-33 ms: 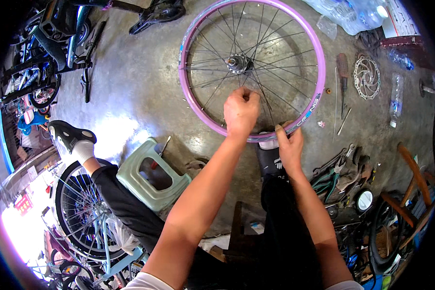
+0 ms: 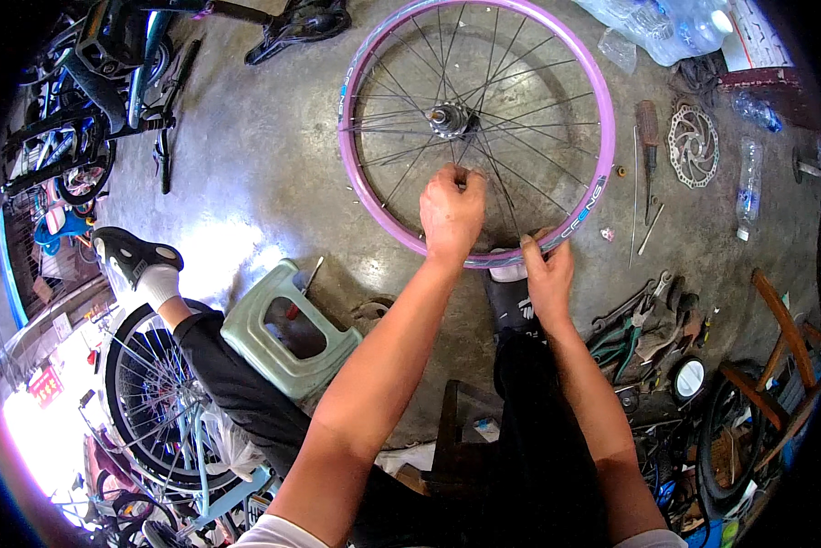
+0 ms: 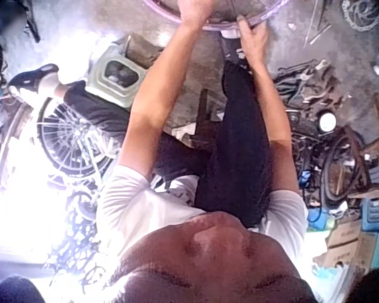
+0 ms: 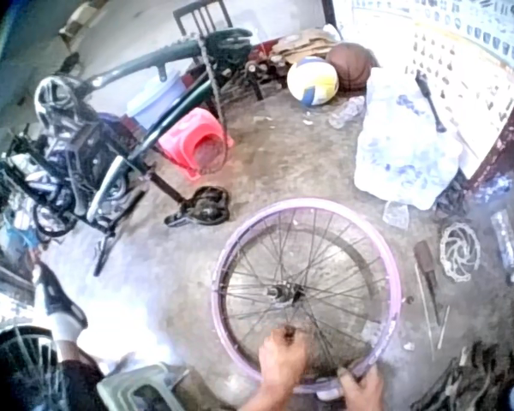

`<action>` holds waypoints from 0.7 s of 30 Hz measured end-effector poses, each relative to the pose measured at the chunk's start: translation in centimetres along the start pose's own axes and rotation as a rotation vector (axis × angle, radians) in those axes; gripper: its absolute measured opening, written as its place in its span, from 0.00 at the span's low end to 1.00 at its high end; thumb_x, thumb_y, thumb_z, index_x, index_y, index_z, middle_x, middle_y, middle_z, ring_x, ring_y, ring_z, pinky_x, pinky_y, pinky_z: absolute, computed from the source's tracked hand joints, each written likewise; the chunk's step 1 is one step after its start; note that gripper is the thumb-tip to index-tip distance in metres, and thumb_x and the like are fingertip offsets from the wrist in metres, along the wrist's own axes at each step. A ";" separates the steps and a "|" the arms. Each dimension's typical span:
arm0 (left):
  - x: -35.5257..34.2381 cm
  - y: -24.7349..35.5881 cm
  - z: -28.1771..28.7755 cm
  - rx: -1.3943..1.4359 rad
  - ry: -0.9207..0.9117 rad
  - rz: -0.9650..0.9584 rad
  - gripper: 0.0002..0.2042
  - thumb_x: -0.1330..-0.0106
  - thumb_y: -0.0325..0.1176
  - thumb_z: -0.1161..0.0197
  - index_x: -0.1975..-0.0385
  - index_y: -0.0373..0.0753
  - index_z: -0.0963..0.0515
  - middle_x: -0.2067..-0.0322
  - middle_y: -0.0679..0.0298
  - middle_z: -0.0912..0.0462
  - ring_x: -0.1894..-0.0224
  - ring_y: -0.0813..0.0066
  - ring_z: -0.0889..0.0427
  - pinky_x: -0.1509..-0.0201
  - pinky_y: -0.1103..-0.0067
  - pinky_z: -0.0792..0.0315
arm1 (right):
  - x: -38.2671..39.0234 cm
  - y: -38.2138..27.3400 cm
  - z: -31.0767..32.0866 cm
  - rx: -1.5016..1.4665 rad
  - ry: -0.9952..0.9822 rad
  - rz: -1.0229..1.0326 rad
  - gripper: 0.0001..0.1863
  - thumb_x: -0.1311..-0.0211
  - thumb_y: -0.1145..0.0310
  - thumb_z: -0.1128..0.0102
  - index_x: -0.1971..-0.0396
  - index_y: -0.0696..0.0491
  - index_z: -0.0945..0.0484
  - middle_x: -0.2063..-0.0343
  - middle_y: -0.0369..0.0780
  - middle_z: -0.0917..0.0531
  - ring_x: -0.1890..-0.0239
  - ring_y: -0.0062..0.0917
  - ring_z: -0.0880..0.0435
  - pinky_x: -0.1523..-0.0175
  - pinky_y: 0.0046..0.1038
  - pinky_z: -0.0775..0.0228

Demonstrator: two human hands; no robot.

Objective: The person adjusts the spokes on a bicycle wheel by hand, working around the rim while seated on a stool.

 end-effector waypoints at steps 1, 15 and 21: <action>-0.1 0.5 0.5 -0.005 0.025 -0.024 0.16 0.30 0.39 0.35 0.56 0.29 0.16 0.76 0.55 0.13 0.76 0.67 0.15 0.65 0.71 0.22 | -0.1 0.2 0.0 -0.011 0.007 0.013 0.14 0.36 0.67 0.31 0.61 0.60 0.24 0.72 0.38 0.20 0.69 0.22 0.23 0.61 0.29 0.28; 0.3 0.3 -2.8 -0.031 -0.466 0.124 0.10 0.30 0.34 0.38 0.57 0.34 0.17 0.66 0.51 0.10 0.69 0.64 0.10 0.63 0.69 0.19 | 0.0 0.0 0.0 -0.004 -0.019 0.001 0.11 0.32 0.68 0.34 0.60 0.58 0.24 0.69 0.34 0.23 0.66 0.18 0.26 0.59 0.25 0.32; 1.8 0.2 0.0 -0.019 -0.443 0.054 0.10 0.25 0.34 0.40 0.64 0.33 0.20 0.72 0.56 0.12 0.69 0.68 0.13 0.63 0.74 0.23 | -0.1 0.2 0.1 0.008 -0.018 -0.025 0.13 0.35 0.67 0.33 0.60 0.60 0.24 0.69 0.37 0.21 0.66 0.22 0.24 0.58 0.28 0.29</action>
Point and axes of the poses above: each hand's wrist, its own x-axis away from the middle knuckle, its own z-axis out of the back of the hand, y = z × x, the point moved 5 cm from there along -x, towards the middle knuckle
